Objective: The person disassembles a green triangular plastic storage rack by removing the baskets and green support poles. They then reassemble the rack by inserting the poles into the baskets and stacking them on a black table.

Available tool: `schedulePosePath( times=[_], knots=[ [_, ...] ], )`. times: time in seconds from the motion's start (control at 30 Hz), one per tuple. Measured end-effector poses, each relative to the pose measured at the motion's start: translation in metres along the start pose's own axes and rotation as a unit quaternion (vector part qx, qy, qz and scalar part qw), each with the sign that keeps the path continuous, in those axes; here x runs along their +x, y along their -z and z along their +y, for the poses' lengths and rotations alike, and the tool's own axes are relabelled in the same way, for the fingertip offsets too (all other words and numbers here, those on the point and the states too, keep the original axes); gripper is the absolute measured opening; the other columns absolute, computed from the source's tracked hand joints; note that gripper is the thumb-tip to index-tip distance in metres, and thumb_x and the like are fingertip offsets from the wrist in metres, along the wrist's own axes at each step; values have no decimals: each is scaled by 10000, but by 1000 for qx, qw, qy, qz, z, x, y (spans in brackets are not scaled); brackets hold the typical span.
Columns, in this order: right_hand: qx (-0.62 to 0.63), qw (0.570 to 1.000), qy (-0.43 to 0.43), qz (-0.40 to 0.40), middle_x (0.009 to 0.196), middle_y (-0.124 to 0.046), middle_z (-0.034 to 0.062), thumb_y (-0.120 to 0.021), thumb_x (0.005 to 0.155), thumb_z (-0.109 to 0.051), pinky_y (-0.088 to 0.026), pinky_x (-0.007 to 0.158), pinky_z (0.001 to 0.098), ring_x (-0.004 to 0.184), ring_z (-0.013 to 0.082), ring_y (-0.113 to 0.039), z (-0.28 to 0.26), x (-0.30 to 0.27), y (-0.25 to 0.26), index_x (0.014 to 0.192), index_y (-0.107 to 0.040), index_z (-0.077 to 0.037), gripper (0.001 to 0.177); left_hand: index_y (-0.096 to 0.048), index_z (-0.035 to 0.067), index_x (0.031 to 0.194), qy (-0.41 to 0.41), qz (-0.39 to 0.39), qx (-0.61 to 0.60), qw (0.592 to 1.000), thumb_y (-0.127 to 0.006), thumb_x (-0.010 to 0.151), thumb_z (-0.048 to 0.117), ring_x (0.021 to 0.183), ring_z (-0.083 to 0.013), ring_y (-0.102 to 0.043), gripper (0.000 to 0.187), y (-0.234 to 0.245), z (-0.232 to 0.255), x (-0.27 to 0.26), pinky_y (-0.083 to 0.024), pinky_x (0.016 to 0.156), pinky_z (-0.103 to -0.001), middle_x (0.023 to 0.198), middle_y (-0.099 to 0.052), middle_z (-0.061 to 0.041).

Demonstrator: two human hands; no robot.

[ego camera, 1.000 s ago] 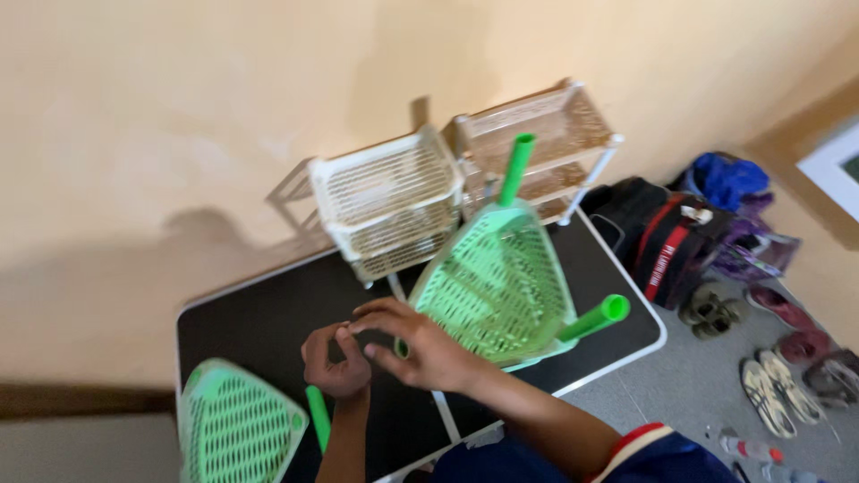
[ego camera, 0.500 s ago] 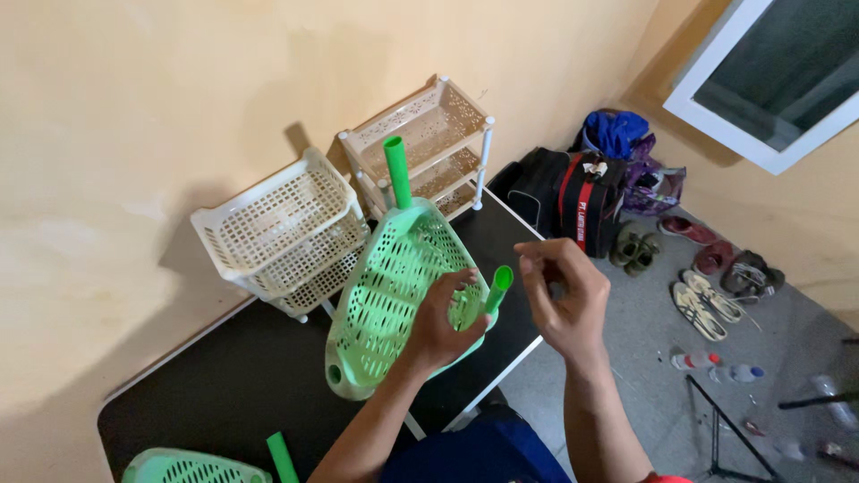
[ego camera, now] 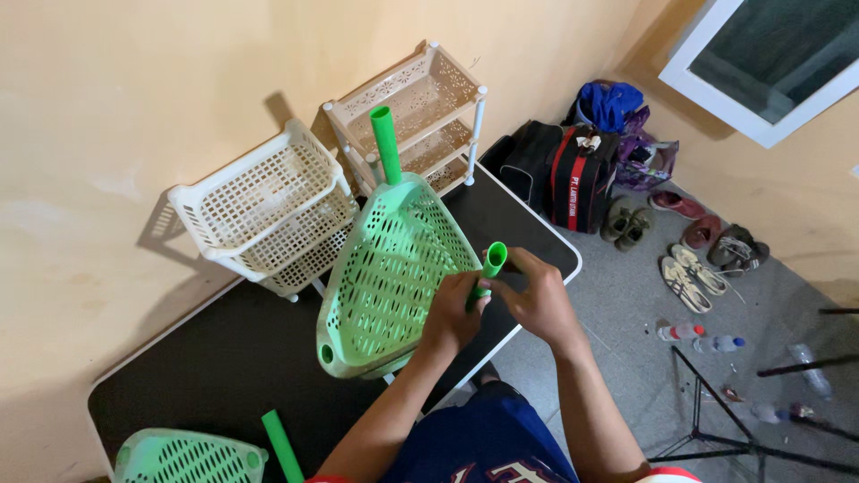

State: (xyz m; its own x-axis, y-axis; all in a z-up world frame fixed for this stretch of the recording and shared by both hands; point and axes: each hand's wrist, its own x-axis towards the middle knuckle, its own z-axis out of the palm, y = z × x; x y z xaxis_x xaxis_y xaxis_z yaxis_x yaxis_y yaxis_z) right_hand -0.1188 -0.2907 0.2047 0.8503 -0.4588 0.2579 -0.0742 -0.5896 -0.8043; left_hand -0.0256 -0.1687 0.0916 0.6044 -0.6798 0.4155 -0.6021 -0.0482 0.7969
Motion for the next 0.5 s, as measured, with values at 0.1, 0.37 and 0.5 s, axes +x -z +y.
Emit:
schedulePosePath(
  times=[0.1, 0.37, 0.5],
  knots=[
    [-3, 1000, 15, 6, 1040, -745, 140, -821, 814, -96, -604, 800, 350, 969, 241, -768, 1, -1, -1, 1186, -708, -25, 395, -651, 36, 1182, -13, 5, 10, 1000, -711, 878, 57, 1097, -388, -628, 310, 2, 5, 0, -499, 960, -471, 1120, -693, -168],
    [20, 999, 20, 26, 1007, -769, 131, -834, 806, -76, -621, 807, 343, 960, 230, -789, 3, 0, -4, 1147, -721, -20, 364, -652, 24, 1170, -8, 6, 16, 1000, -748, 834, 52, 1076, -384, -628, 350, 4, 10, 1, -498, 940, -469, 1113, -695, -163],
    [28, 999, 19, 16, 1010, -774, 127, -829, 801, -72, -625, 804, 337, 966, 228, -788, 4, 0, -2, 1142, -724, -19, 362, -653, 32, 1179, -37, 13, 12, 999, -757, 845, 37, 1074, -358, -648, 349, 6, 9, 1, -513, 946, -453, 1132, -704, -146]
  ],
)
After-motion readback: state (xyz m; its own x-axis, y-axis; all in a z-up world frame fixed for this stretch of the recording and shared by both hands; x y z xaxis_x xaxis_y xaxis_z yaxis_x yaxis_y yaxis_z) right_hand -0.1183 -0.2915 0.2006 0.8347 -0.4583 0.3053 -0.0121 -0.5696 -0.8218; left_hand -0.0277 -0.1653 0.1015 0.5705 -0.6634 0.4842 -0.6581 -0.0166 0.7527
